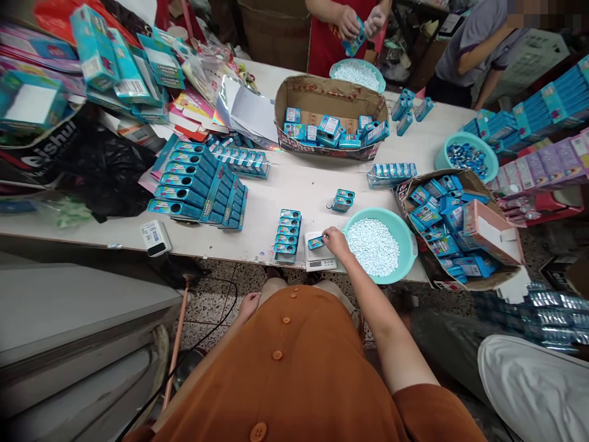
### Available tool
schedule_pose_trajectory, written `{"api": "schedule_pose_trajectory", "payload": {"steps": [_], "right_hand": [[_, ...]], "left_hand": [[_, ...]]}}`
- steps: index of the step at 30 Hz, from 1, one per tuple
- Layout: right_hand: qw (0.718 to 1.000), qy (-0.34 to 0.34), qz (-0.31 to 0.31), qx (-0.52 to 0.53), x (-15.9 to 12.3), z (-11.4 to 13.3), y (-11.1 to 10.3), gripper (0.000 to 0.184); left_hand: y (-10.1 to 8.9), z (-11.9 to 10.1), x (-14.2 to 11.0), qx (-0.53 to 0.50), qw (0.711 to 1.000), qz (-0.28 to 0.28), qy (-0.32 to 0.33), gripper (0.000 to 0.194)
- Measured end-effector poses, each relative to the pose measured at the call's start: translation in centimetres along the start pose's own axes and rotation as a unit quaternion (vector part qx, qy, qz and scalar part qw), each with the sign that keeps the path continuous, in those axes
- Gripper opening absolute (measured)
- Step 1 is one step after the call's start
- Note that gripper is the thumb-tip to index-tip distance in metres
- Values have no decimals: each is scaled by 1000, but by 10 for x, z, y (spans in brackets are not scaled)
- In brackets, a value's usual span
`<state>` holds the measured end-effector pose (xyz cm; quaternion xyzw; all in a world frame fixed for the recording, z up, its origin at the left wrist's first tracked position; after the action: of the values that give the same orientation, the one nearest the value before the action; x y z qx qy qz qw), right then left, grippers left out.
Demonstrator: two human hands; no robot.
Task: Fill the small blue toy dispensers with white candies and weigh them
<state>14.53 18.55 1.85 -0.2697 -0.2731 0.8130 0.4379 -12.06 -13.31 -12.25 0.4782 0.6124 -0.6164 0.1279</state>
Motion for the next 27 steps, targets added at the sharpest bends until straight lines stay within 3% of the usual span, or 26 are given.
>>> {"api": "schedule_pose_trajectory", "payload": {"steps": [21,27], "right_hand": [[994,19,-58,93,-2,-4,-5,10],[990,27,-79,115,-2,-9,-12,10]], "left_hand": [[-16,-8,-16,7,1000,9,-17,24],[-24,-16,-22,21,1000,-14,-8,18]]}}
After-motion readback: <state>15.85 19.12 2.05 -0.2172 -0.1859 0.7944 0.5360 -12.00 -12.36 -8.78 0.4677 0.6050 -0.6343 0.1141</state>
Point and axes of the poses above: each hand's wrist, its own x-axis towards the middle knuckle, its own y-axis out of the palm, z = x × y, the point moved 6 cm from there along x, towards the middle knuckle, and after that the axes turned 11 degrees about x, right-handed, at the moved point
